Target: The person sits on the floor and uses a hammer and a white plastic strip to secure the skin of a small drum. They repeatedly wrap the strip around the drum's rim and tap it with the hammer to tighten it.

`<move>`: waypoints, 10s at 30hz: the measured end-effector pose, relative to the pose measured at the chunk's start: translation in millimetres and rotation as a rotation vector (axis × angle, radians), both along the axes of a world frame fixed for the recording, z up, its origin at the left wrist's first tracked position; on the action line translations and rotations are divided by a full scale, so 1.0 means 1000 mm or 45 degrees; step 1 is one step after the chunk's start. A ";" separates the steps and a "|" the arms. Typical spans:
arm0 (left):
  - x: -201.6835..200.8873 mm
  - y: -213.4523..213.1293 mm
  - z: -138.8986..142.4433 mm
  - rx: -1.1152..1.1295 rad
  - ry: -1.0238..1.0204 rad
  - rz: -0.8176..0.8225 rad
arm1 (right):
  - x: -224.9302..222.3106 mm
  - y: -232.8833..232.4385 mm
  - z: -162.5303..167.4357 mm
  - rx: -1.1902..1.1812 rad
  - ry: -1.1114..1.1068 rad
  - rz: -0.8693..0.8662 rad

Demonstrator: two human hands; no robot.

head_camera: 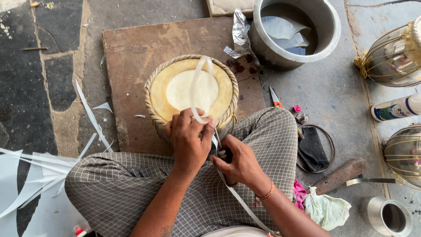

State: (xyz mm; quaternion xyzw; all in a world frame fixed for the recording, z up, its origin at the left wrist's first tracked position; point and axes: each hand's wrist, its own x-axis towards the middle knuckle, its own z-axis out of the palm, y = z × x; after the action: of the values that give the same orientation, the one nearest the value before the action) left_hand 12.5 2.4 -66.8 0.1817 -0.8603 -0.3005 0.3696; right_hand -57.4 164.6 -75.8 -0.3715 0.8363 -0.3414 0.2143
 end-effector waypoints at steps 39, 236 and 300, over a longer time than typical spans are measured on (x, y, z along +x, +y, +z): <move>0.012 -0.018 -0.001 0.028 -0.075 -0.395 | -0.017 0.181 0.021 0.901 -0.174 0.004; 0.075 0.012 -0.026 -0.203 -0.061 -0.013 | 0.051 0.031 -0.013 -0.316 -0.339 0.207; 0.090 0.061 -0.021 1.426 -0.725 -0.450 | -0.002 0.054 0.021 -0.251 -0.399 0.253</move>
State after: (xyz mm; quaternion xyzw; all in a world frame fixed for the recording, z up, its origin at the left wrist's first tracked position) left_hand 102.4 63.2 -87.4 0.2752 -0.6546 -0.6998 -0.0785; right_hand -59.7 218.6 -54.7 -0.4139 0.7145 -0.4523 0.3370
